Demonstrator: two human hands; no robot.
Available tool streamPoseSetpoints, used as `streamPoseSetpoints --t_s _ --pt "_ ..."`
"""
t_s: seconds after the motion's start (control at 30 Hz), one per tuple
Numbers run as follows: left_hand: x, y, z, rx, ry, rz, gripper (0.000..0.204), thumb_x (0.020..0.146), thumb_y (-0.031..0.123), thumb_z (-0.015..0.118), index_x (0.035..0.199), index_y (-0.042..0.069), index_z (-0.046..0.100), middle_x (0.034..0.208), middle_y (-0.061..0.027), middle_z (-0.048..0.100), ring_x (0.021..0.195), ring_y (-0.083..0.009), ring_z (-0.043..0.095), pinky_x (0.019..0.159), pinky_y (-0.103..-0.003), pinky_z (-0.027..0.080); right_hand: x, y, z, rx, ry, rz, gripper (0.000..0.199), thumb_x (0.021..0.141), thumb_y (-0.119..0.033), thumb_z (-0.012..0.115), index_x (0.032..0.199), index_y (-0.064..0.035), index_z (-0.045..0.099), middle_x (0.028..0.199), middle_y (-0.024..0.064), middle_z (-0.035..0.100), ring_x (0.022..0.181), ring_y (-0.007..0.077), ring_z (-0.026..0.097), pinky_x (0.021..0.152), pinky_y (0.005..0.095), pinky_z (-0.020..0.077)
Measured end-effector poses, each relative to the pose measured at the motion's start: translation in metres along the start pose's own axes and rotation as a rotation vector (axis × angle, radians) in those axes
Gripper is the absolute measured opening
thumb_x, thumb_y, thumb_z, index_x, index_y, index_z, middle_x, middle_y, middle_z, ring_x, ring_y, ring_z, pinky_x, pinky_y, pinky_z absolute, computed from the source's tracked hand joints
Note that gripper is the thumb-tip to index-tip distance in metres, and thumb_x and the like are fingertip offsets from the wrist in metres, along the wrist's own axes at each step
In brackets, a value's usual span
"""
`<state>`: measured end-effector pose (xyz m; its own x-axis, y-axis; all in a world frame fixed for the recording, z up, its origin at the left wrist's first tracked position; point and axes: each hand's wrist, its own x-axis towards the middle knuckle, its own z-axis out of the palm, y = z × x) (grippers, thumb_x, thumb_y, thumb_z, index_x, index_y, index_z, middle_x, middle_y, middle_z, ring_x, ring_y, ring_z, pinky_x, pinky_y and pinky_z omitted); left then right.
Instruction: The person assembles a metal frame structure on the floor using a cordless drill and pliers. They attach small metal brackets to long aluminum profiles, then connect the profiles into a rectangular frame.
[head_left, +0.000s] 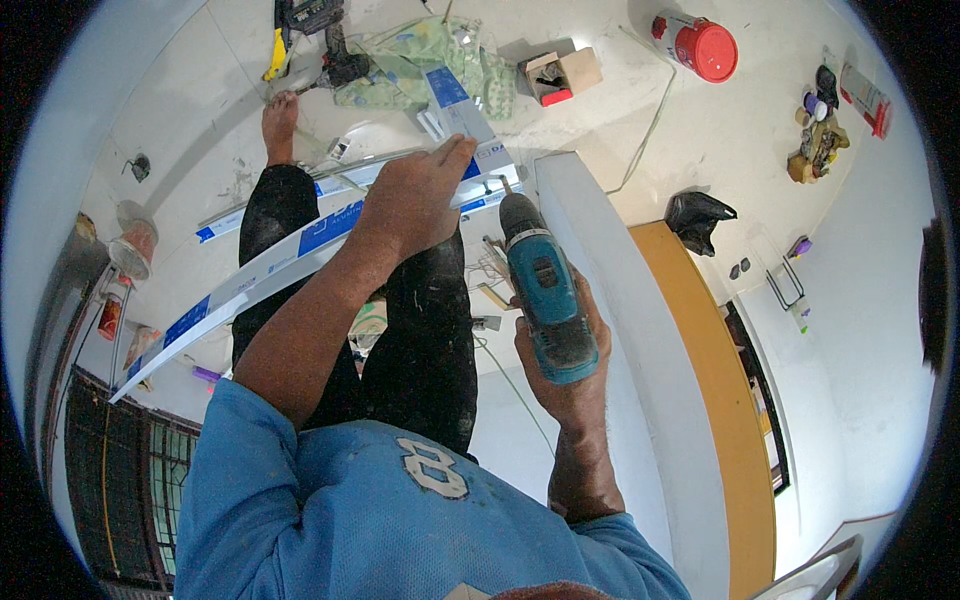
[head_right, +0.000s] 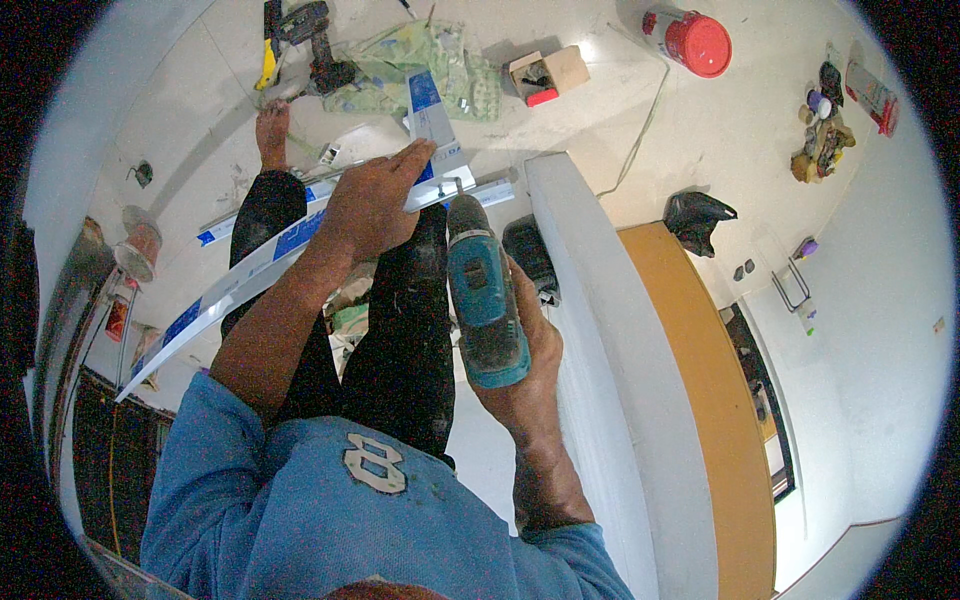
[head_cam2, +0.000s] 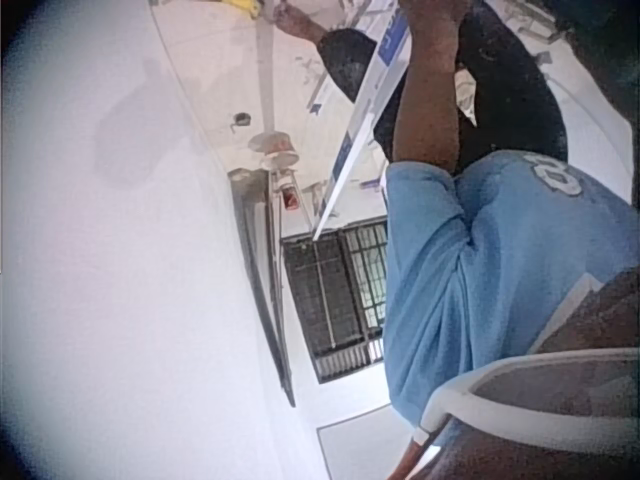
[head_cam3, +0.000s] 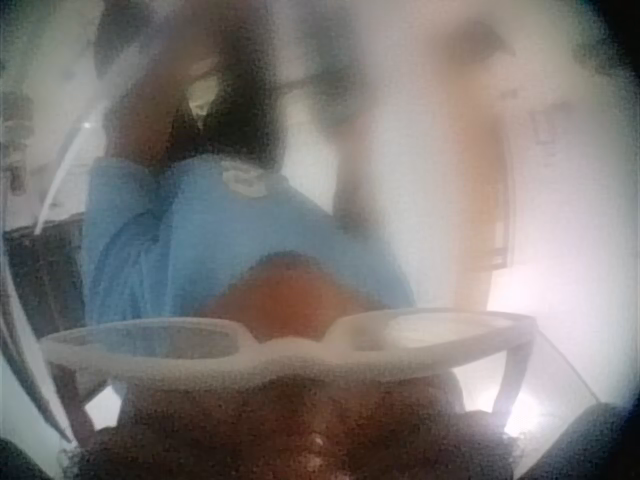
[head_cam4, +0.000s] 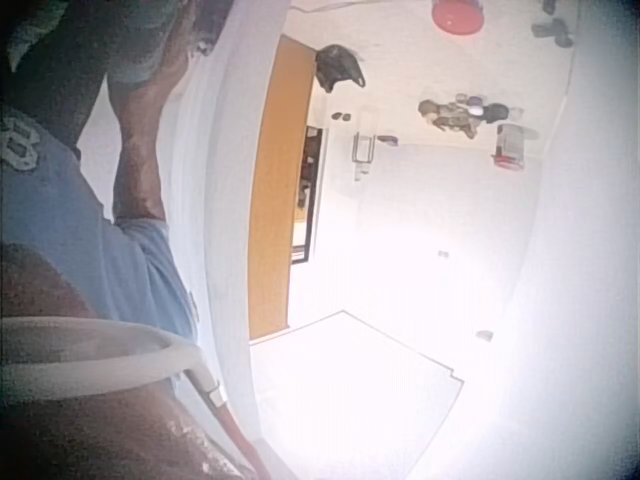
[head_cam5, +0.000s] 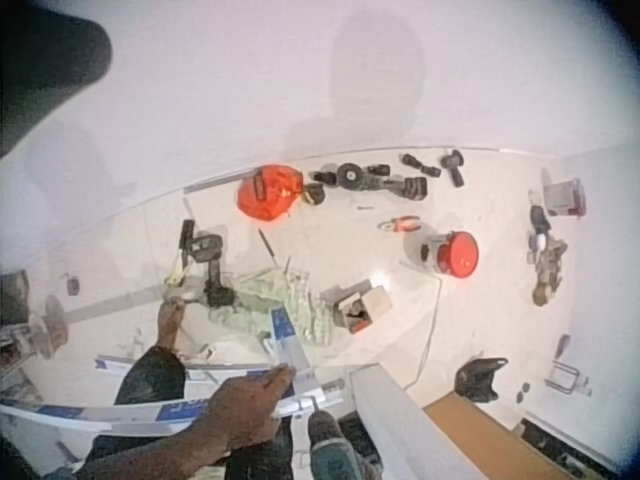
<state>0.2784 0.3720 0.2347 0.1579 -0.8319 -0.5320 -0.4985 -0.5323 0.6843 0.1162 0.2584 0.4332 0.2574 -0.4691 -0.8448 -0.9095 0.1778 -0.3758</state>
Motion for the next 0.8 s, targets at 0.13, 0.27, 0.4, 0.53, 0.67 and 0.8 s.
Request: streamPoseSetpoints --t_s 0.13,0.27,0.4,0.53,0.67,0.8 --pt "0.0 0.0 0.0 0.012 0.024 0.022 0.08 0.077 0.007 0.079 0.152 0.001 0.054 0.151 -0.0252 0.064 0.12 -0.0423 0.072 0.104 -0.049 0.06 0.0 -0.008 0.001 -0.015 0.033 -0.003 0.064 0.093 -0.004 0.074 0.154 -0.0036 0.056 0.128 0.0196 0.077 0.121 0.0284 0.076 0.108 0.0484 0.0594" --pt "0.0 -0.001 0.001 0.038 0.076 0.066 0.08 0.074 0.005 0.081 0.149 -0.003 0.056 0.148 -0.0274 0.065 0.11 -0.0404 0.075 0.097 -0.047 0.063 0.001 -0.003 -0.003 0.011 0.027 -0.038 0.065 0.091 -0.005 0.076 0.154 -0.0031 0.057 0.129 0.0203 0.077 0.122 0.0287 0.075 0.108 0.0477 0.0594" --pt "-0.001 0.002 -0.001 0.037 0.053 0.042 0.08 0.074 0.006 0.081 0.149 -0.003 0.055 0.148 -0.0273 0.065 0.11 -0.0407 0.075 0.098 -0.047 0.063 0.003 -0.01 -0.004 -0.058 0.014 -0.046 0.066 0.091 -0.005 0.078 0.153 -0.003 0.058 0.131 0.0197 0.076 0.123 0.0277 0.074 0.108 0.0468 0.0594" --pt "-0.001 0.003 -0.001 0.035 0.058 0.038 0.081 0.073 0.004 0.081 0.149 -0.004 0.056 0.146 -0.0275 0.066 0.111 -0.0403 0.076 0.098 -0.047 0.063 0.002 -0.005 -0.01 -0.023 0.011 -0.065 0.071 0.089 -0.002 0.078 0.156 -0.0038 0.056 0.135 0.0188 0.075 0.125 0.0265 0.073 0.109 0.0438 0.0578" --pt "0.0 0.001 0.002 0.009 0.068 0.033 0.074 0.078 0.006 0.078 0.148 -0.001 0.057 0.146 -0.0264 0.067 0.113 -0.0435 0.074 0.1 -0.05 0.061 -0.015 -0.012 -0.021 0.014 -0.026 -0.043 0.085 0.085 0.001 0.078 0.164 -0.0061 0.049 0.143 0.0189 0.073 0.131 0.025 0.071 0.113 0.0405 0.0544" --pt "0.0 -0.003 0.006 0.0 0.09 0.039 0.069 0.082 0.008 0.077 0.149 0.0 0.058 0.147 -0.0264 0.066 0.116 -0.045 0.073 0.101 -0.051 0.061 -0.019 -0.009 -0.021 0.023 -0.064 0.031 0.088 0.081 0.001 0.076 0.164 -0.0045 0.049 0.144 0.0186 0.072 0.132 0.0249 0.07 0.115 0.0408 0.0527"
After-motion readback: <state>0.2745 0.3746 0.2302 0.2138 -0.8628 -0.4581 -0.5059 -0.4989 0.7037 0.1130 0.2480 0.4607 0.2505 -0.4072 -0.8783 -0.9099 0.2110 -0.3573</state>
